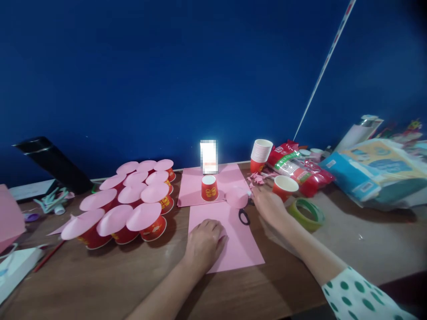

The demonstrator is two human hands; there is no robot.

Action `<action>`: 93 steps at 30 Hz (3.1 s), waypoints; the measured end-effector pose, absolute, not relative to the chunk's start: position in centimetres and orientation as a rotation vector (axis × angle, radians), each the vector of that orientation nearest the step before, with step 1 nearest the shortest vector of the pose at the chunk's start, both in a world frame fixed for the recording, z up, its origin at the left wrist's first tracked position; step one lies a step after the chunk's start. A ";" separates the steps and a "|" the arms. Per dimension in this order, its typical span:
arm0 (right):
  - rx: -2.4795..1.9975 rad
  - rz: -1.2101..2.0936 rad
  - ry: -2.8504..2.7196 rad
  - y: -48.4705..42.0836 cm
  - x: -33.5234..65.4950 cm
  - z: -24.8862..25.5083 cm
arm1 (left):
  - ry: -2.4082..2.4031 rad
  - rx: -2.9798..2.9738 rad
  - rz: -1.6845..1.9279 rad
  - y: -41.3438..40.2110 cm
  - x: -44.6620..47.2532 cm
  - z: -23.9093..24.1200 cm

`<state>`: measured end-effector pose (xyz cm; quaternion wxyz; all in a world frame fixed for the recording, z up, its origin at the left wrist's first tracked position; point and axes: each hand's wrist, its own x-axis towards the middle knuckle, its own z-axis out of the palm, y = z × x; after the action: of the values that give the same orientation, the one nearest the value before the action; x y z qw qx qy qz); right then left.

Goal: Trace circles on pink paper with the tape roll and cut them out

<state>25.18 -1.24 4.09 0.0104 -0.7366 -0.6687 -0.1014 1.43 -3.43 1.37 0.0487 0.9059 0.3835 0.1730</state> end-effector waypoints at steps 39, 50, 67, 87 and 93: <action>-1.291 0.610 -1.603 -4.5 17.4 2.9 | 0.874 0.819 1.254 -1.5 4.3 3.3; -1.281 0.658 -1.625 -5.2 17.3 2.6 | 0.892 0.826 1.221 -2.4 4.3 2.5; -1.280 0.794 -1.558 -5.0 17.5 0.7 | 1.046 0.965 1.229 -2.8 4.1 3.0; -1.314 0.759 -1.567 -5.0 17.3 1.3 | 1.062 0.941 1.218 -2.8 4.0 3.9; -1.329 0.779 -1.556 -5.0 17.1 1.5 | 1.063 0.964 1.220 -2.9 3.9 4.1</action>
<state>17.10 -4.97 1.54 0.4583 -0.5396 -0.6316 0.3162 3.93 -2.90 4.08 0.5881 0.4138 0.4565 0.5239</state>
